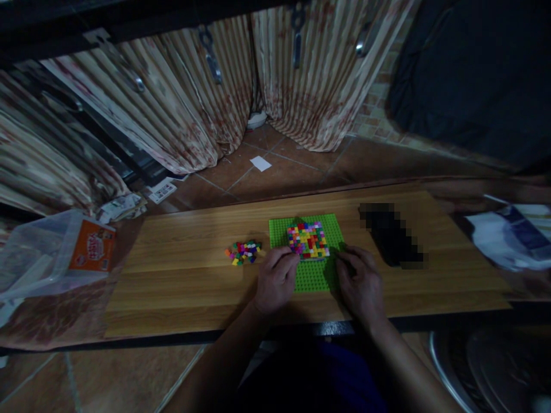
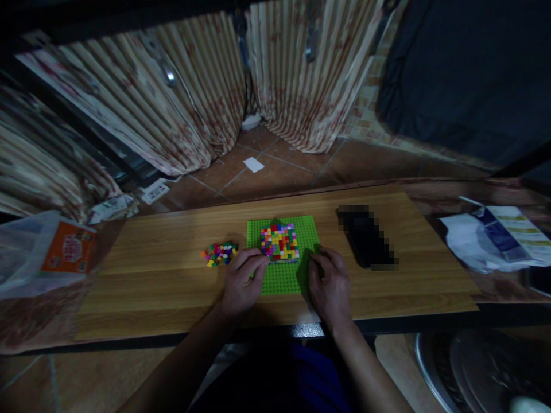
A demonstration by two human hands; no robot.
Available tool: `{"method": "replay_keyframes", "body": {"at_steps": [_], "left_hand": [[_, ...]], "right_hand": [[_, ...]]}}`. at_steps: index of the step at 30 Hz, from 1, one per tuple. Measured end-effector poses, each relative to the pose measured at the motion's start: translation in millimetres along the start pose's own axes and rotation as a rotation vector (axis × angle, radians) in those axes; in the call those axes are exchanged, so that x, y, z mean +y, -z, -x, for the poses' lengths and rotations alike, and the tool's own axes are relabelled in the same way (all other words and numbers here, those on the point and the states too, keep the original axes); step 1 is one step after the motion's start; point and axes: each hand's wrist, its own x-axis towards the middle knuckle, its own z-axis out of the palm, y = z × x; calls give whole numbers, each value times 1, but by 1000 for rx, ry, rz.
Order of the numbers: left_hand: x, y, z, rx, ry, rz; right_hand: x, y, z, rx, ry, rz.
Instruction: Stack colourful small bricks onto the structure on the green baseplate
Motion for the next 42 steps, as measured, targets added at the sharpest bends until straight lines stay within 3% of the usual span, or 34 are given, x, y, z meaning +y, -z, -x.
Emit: {"method": "replay_keyframes", "body": {"at_steps": [11, 18, 29, 42], "left_hand": [[1, -1, 1, -2, 5, 7], [6, 8, 15, -39, 119, -18], [-49, 59, 39, 12, 277, -268], [-65, 56, 35, -82, 198, -337]], "right_hand": [[4, -3, 1, 6, 3, 18], [6, -3, 1, 7, 4, 11], [8, -3, 2, 9, 12, 7], [8, -2, 3, -1, 18, 21]]}}
